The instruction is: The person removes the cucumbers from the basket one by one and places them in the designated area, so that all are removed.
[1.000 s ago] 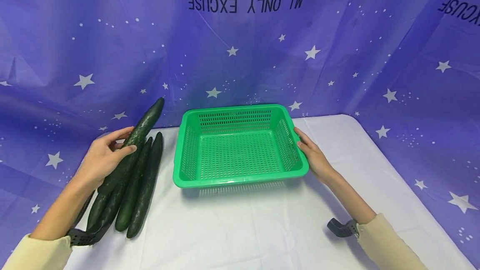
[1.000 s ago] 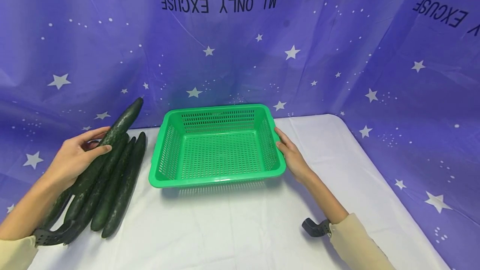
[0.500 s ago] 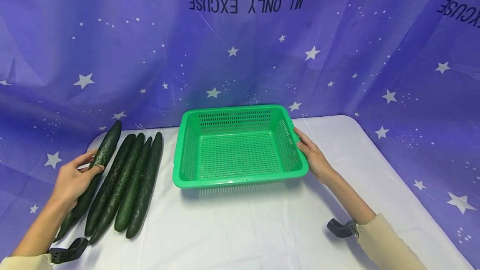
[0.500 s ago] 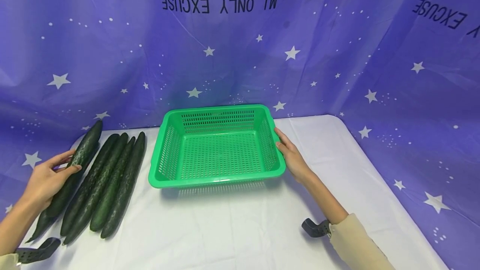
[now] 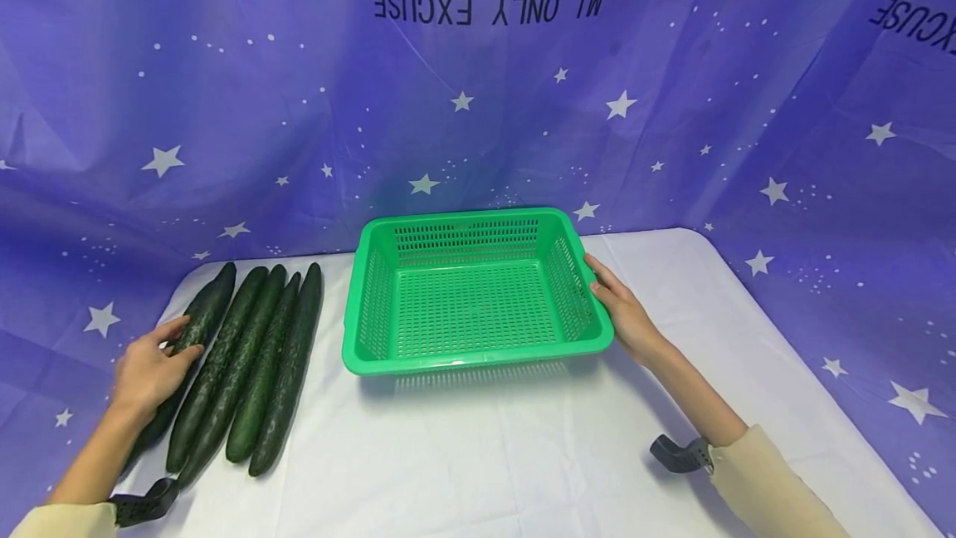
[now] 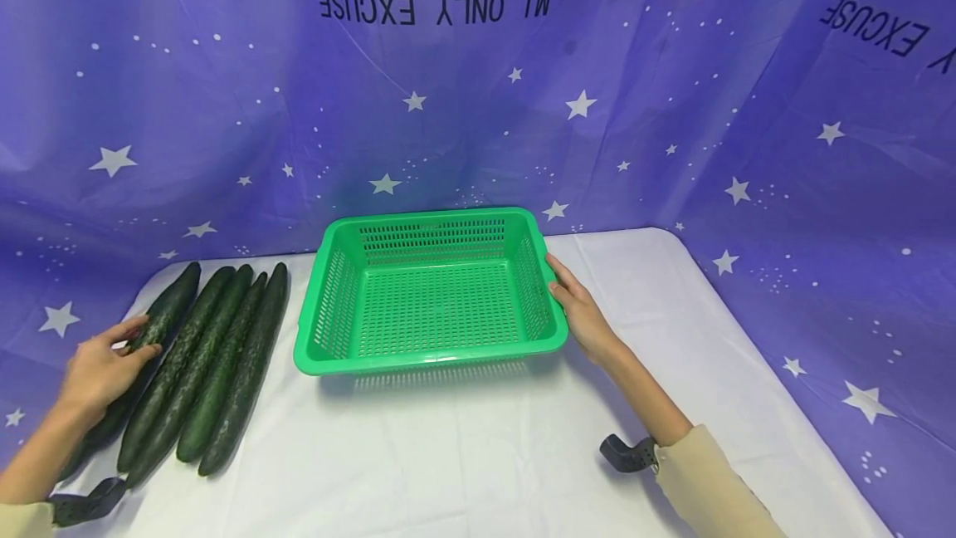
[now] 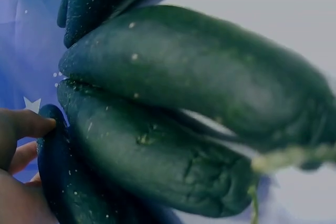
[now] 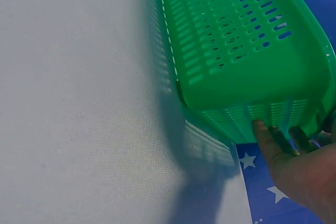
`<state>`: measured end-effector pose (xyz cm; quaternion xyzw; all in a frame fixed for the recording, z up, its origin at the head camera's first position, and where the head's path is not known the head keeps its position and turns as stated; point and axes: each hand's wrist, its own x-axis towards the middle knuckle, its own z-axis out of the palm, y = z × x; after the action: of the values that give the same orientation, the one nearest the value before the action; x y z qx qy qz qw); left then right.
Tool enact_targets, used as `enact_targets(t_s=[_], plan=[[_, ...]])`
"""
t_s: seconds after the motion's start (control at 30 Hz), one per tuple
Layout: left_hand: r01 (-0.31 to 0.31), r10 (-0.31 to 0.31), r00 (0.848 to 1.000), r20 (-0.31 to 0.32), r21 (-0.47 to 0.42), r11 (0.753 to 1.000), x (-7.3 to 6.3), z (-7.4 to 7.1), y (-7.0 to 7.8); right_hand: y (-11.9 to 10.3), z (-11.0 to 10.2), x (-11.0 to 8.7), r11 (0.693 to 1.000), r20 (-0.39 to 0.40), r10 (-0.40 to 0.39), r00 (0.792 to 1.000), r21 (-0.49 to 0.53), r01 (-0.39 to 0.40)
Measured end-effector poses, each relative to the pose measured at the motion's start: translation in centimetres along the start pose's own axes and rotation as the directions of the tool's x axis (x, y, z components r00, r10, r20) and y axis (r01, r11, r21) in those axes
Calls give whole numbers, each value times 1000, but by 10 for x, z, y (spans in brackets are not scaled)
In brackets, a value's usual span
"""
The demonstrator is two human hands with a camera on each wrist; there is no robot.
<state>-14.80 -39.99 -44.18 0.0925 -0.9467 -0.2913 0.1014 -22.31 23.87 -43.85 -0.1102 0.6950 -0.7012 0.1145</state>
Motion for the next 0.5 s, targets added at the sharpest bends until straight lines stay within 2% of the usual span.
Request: enact_targets(t_s=[0.3, 0.5], plan=[[-7, 9, 999, -52, 39, 999, 0, 8, 6, 0, 0, -1, 1000, 3, -2, 1000, -4, 2], [15, -12, 999, -45, 54, 998, 3, 9, 7, 0, 0, -1, 1000, -4, -3, 1000, -9, 3]])
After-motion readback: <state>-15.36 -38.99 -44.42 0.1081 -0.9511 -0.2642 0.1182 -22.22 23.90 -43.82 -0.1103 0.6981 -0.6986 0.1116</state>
